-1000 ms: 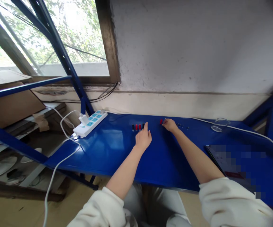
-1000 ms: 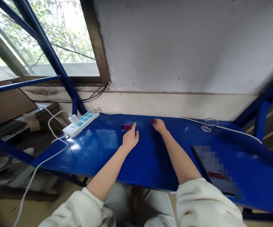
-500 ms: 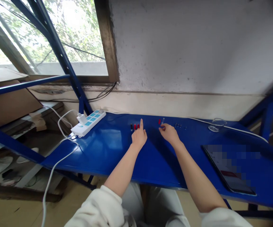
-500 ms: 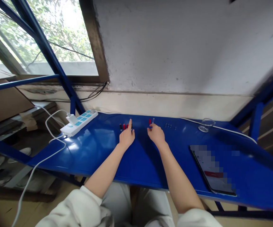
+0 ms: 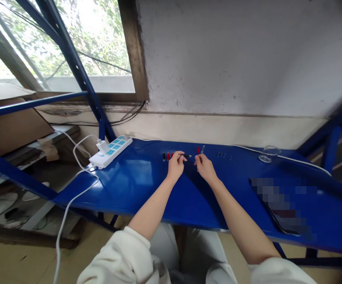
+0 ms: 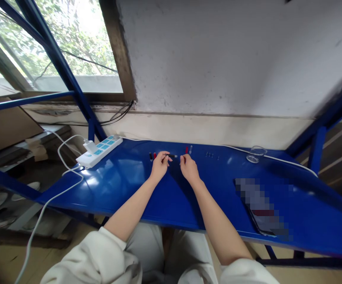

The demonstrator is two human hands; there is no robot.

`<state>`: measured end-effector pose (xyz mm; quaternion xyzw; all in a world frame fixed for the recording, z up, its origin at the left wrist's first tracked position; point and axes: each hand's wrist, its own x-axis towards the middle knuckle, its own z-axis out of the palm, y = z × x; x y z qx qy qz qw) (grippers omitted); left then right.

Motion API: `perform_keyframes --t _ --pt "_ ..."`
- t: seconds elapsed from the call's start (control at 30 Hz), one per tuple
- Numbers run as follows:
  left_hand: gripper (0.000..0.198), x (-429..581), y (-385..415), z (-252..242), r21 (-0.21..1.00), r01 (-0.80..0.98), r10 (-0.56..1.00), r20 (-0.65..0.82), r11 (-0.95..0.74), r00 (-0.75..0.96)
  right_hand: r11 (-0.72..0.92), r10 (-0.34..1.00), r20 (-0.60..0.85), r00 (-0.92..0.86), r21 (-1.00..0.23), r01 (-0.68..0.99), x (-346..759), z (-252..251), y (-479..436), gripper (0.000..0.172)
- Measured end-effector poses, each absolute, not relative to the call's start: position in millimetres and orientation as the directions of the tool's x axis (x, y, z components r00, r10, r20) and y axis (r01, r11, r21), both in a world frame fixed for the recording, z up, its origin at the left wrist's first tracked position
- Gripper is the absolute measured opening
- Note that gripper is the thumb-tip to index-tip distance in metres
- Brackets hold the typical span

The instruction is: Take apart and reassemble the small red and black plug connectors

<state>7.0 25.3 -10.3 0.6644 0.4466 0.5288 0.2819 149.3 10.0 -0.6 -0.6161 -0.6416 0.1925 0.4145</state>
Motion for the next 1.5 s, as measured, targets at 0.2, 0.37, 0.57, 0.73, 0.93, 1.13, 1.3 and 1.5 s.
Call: perform_keyframes --t 0.2,0.37,0.57,0.73,0.93,1.13,1.3,1.5 --pt "0.016 14.9 19.7 -5.9 0.924 0.020 0.917 0.378 -0.383 0.128 0.131 0.979 0.181 0.097 -0.914 0.383 145.0 -0.8 9.4 0.053" --pt "0.016 15.6 16.7 -3.4 0.933 0.015 0.922 0.353 -0.360 0.162 0.167 0.974 0.198 0.110 -0.955 0.246 142.7 -2.6 11.2 0.051" --pt "0.018 15.5 17.4 -5.2 0.944 -0.019 0.927 0.328 -0.330 0.180 0.204 0.966 0.230 0.121 -0.959 0.199 142.6 -2.7 11.7 0.049" --pt "0.018 15.3 19.0 -7.3 0.953 -0.020 0.932 0.300 -0.302 0.203 0.220 0.961 0.248 0.119 -0.954 0.203 142.7 -4.4 12.3 0.048" --pt "0.018 15.3 20.1 -11.1 0.950 0.070 0.940 0.289 -0.305 0.182 0.230 0.956 0.271 0.108 -0.928 0.292 142.4 -7.9 13.6 0.049" --pt "0.030 15.7 20.5 -10.3 0.977 0.063 0.970 0.190 -0.201 0.154 0.254 0.947 0.309 0.089 -0.888 0.383 141.5 -3.3 9.2 0.050" --pt "0.038 15.4 15.4 -2.9 0.991 0.018 0.985 0.128 -0.131 0.117 0.277 0.944 0.325 0.057 -0.875 0.397 140.1 2.4 4.4 0.050" --pt "0.041 14.2 14.3 -1.3 0.995 -0.030 0.993 0.099 -0.097 0.071 0.291 0.942 0.332 0.043 -0.878 0.380 139.6 3.0 2.9 0.049"
